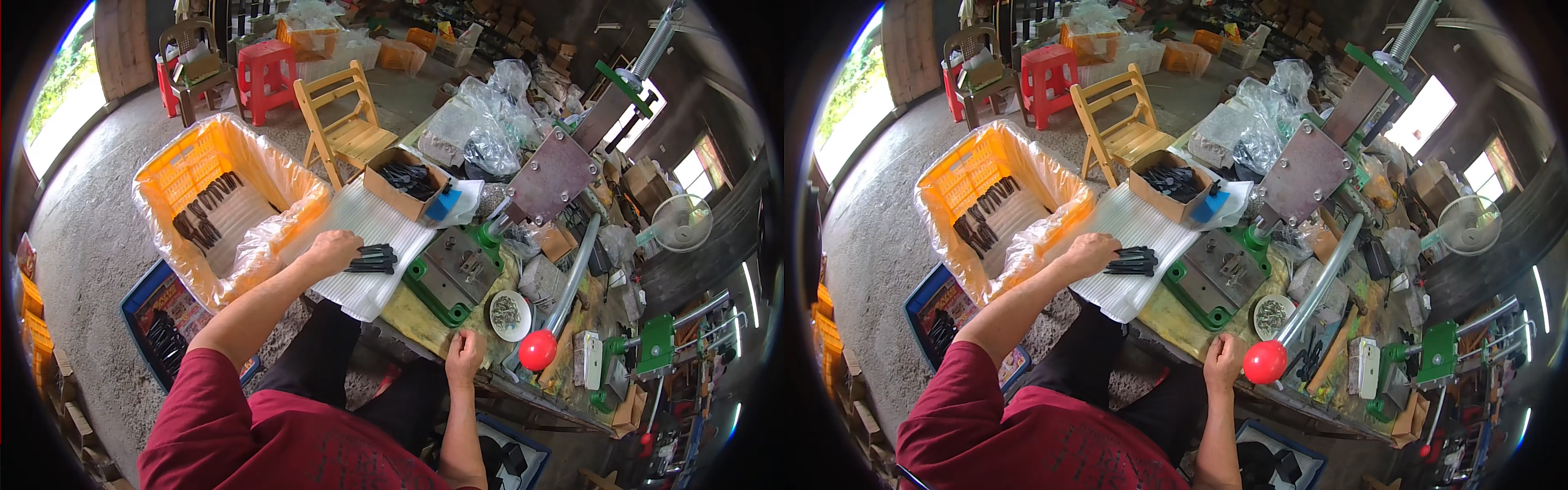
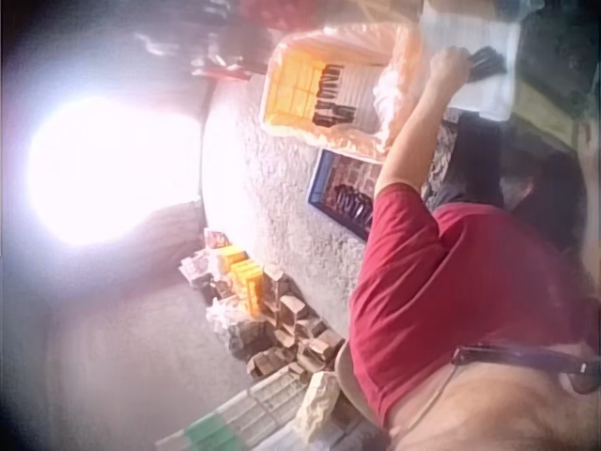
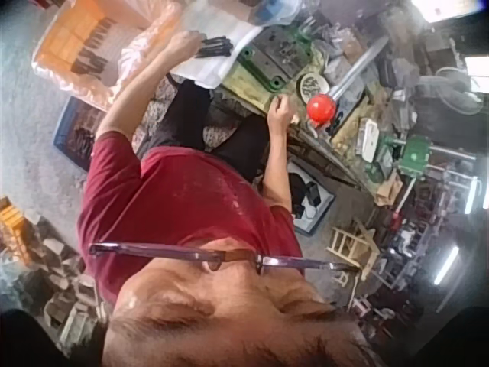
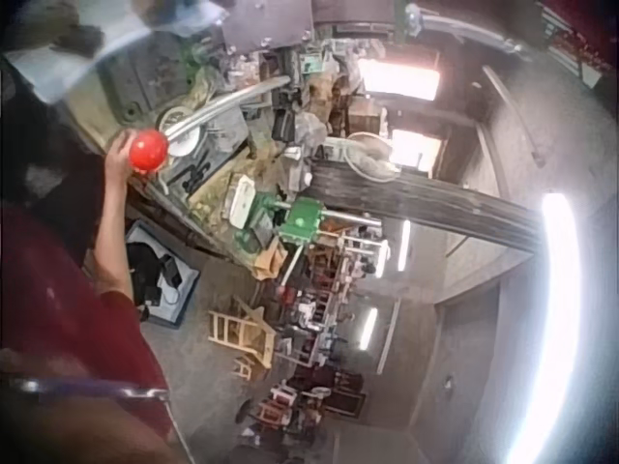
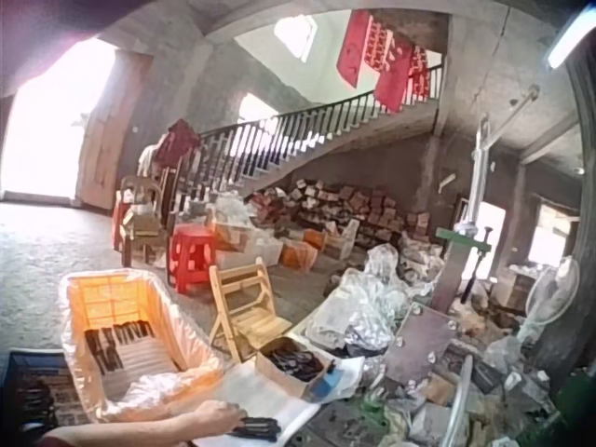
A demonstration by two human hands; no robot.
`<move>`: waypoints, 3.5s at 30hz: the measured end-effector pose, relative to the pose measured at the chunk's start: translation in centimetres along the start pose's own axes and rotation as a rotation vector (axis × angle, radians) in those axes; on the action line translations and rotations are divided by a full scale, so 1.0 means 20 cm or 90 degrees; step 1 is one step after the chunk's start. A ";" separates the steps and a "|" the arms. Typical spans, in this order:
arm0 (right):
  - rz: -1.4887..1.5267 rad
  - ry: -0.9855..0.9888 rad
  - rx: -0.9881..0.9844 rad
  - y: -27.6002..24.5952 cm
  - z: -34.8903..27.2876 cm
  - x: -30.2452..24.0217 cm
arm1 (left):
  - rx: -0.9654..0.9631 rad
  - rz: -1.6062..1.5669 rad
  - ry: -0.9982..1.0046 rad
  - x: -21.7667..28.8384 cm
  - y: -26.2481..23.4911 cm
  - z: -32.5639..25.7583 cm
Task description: The person assembles small components by inserting metal pins into plastic parts and then pressing them together using a manual press machine.
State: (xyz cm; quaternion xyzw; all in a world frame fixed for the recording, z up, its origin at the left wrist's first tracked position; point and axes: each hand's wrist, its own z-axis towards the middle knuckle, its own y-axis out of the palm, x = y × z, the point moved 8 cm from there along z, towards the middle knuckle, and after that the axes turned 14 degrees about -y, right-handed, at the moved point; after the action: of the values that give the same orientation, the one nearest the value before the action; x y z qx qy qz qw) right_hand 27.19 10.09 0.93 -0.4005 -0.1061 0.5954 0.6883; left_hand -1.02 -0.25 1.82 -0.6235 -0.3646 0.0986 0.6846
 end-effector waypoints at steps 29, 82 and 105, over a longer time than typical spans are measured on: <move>-0.085 -0.030 0.032 0.00 0.01 -0.06 | 0.170 -0.168 0.216 0.26 -0.06 -0.30; -0.137 -0.008 0.038 -0.03 0.00 -0.02 | -0.311 -0.542 -0.171 -0.12 0.64 -0.69; -0.111 -0.044 0.063 0.01 -0.02 0.00 | -0.320 -0.519 -0.187 -0.12 0.63 -0.69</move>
State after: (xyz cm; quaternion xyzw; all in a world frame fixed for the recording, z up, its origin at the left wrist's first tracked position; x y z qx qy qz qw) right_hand 27.43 9.92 0.52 -0.3350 -0.1348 0.5511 0.7523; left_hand 9.81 -9.95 -10.12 -0.5559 -0.6833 -0.1811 0.4373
